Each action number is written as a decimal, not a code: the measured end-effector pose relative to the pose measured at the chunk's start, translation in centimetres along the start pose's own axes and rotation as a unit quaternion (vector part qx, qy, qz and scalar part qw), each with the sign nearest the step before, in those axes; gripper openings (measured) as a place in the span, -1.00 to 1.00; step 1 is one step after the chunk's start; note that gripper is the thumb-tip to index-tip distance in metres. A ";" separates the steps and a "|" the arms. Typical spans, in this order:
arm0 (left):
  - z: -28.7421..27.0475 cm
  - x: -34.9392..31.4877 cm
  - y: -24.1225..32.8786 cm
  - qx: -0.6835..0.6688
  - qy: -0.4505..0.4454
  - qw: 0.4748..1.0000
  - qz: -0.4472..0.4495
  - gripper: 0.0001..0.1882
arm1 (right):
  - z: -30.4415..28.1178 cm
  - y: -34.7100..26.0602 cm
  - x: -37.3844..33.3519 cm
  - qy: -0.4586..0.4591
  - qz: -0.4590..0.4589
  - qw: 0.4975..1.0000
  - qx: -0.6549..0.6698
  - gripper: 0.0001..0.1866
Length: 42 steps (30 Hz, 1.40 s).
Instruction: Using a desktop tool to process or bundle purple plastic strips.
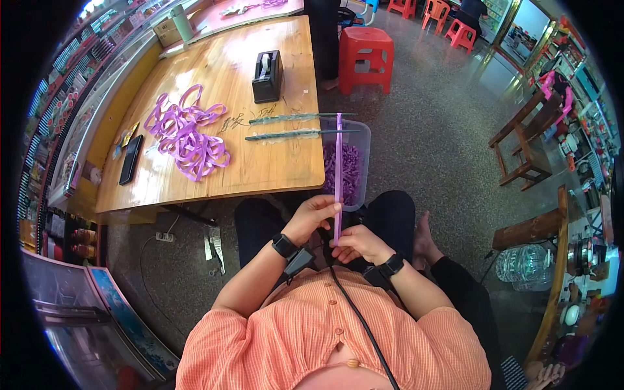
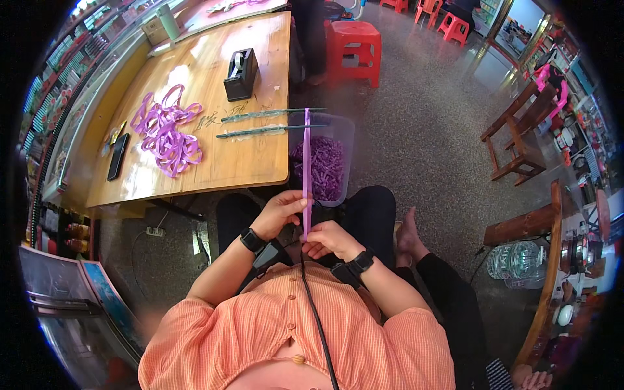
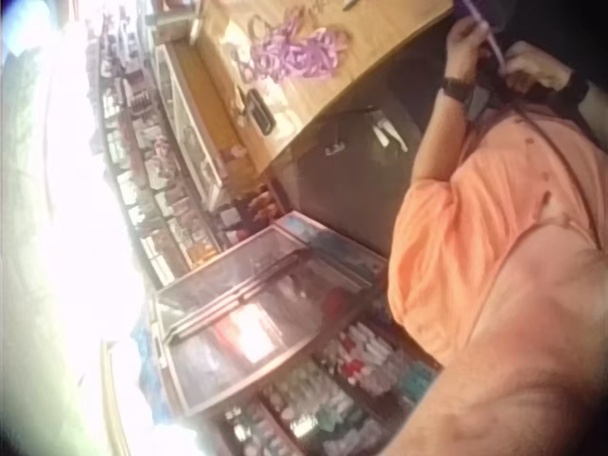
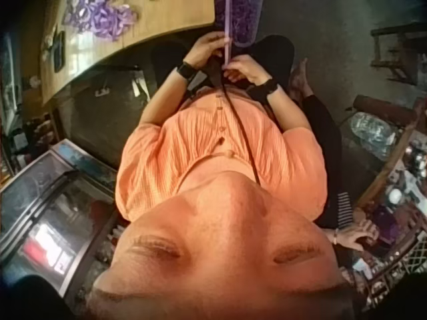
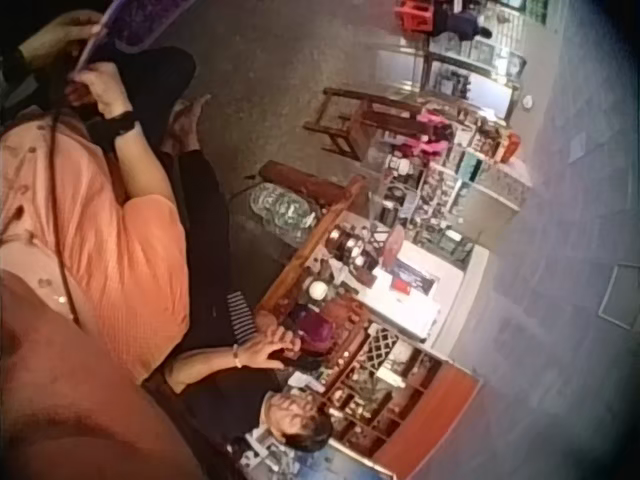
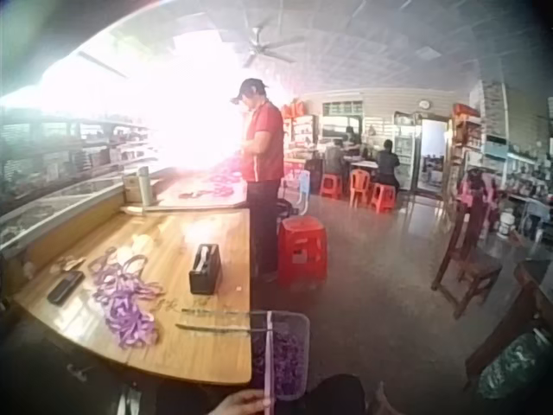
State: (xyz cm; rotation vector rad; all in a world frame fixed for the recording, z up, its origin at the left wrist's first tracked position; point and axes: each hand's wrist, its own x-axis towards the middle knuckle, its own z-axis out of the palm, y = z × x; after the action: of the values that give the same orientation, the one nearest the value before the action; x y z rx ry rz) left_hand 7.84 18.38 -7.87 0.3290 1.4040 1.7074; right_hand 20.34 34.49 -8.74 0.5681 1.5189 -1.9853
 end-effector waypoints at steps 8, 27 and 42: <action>-1.2 0.1 -1.3 0.091 0.012 0.995 0.043 -0.78 | -1.9 -2.6 0.4 0.037 -0.125 0.991 0.001 -0.64; 0.6 0.4 -1.4 0.208 0.089 0.969 0.098 -0.74 | -3.2 -17.4 10.9 0.157 -0.438 0.880 0.089 -0.67; 1.7 -7.1 2.0 0.367 -0.076 0.917 0.138 -0.81 | -2.1 -16.0 5.2 0.092 -0.302 0.948 0.041 -0.77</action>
State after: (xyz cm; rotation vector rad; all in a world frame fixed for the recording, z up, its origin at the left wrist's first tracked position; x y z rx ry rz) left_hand 12.18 14.24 -3.27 1.0933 1.9054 1.2535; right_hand 5.82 38.68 -1.01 0.3492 1.8973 -2.5172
